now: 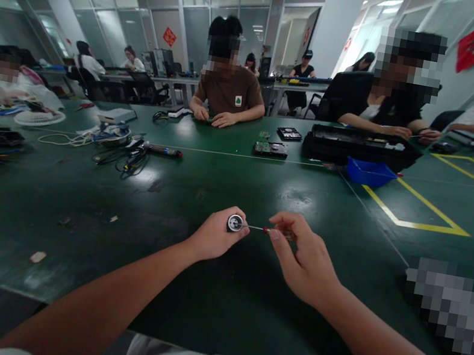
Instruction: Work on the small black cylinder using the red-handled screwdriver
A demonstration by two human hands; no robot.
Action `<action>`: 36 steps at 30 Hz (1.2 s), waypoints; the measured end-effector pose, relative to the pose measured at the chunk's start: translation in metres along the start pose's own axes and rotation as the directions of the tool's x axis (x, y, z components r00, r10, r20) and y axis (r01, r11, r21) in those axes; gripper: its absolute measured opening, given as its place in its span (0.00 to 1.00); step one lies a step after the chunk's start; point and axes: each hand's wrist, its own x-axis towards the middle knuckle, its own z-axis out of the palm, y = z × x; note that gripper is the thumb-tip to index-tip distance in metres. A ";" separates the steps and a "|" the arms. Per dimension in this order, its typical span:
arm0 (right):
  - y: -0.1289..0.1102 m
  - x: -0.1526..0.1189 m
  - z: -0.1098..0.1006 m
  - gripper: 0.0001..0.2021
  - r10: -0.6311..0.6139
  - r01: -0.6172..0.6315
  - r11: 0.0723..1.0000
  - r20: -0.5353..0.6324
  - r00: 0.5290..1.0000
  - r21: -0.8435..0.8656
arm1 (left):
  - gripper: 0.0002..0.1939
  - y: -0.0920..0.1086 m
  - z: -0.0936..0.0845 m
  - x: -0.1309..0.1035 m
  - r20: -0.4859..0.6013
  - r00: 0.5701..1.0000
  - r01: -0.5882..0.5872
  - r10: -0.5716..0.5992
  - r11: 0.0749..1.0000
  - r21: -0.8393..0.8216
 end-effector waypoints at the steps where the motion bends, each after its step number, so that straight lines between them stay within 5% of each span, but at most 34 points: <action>1: 0.000 0.000 0.000 0.07 0.002 -0.002 1.000 0.001 1.000 0.002 | 0.06 -0.001 0.000 0.000 0.003 1.000 -0.002 0.002 1.000 -0.028; 8: 0.000 0.000 -0.001 0.08 0.042 -0.042 0.999 0.017 0.999 0.004 | 0.05 0.003 0.001 -0.002 0.034 0.999 0.004 0.000 0.994 -0.113; 15: 0.003 -0.001 0.002 0.08 0.016 -0.014 0.999 -0.048 0.999 0.040 | 0.11 -0.001 0.001 0.001 0.038 0.999 0.017 -0.015 0.998 -0.052; 36: -0.001 0.002 -0.002 0.09 0.057 -0.057 0.998 0.027 0.998 0.000 | 0.07 0.004 -0.001 0.000 0.047 0.999 0.013 -0.014 1.000 0.015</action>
